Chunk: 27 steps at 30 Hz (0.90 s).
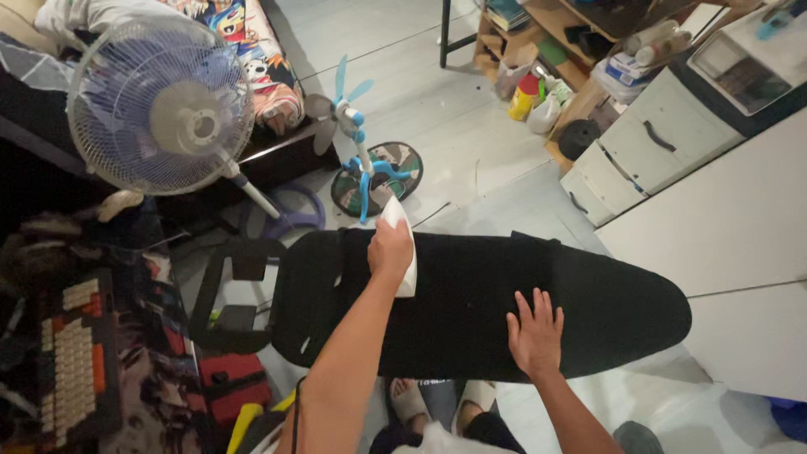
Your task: The person irons a black garment on an ironing board, repeatedly smoothing the fabric with a white iron. They adjust the garment's position several times to cover different areas, then fold the garment in half and continue ironing the folded section.
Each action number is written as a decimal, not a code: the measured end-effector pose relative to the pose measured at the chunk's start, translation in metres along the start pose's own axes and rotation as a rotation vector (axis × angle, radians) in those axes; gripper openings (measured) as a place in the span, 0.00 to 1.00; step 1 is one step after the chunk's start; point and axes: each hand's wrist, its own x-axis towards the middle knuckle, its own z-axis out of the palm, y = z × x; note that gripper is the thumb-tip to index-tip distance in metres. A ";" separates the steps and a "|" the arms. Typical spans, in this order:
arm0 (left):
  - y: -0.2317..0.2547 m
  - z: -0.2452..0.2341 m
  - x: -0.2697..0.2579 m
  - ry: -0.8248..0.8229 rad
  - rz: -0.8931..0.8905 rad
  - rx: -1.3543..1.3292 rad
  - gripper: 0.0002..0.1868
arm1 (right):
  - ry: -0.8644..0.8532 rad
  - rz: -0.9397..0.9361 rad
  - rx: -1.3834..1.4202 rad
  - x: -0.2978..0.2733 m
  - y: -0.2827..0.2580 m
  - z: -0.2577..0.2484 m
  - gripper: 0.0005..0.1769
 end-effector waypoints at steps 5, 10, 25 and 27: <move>-0.006 -0.014 -0.044 -0.076 -0.015 0.032 0.29 | 0.014 -0.021 0.073 -0.006 0.000 -0.009 0.32; -0.056 -0.010 -0.135 -0.100 0.063 0.096 0.27 | 0.111 -0.069 0.129 -0.007 0.004 -0.011 0.31; -0.047 0.016 -0.180 -0.060 0.054 0.074 0.26 | 0.063 -0.123 0.151 0.016 0.055 -0.020 0.32; -0.030 0.027 -0.143 -0.047 0.027 0.071 0.28 | 0.060 -0.116 0.147 0.017 0.055 -0.018 0.32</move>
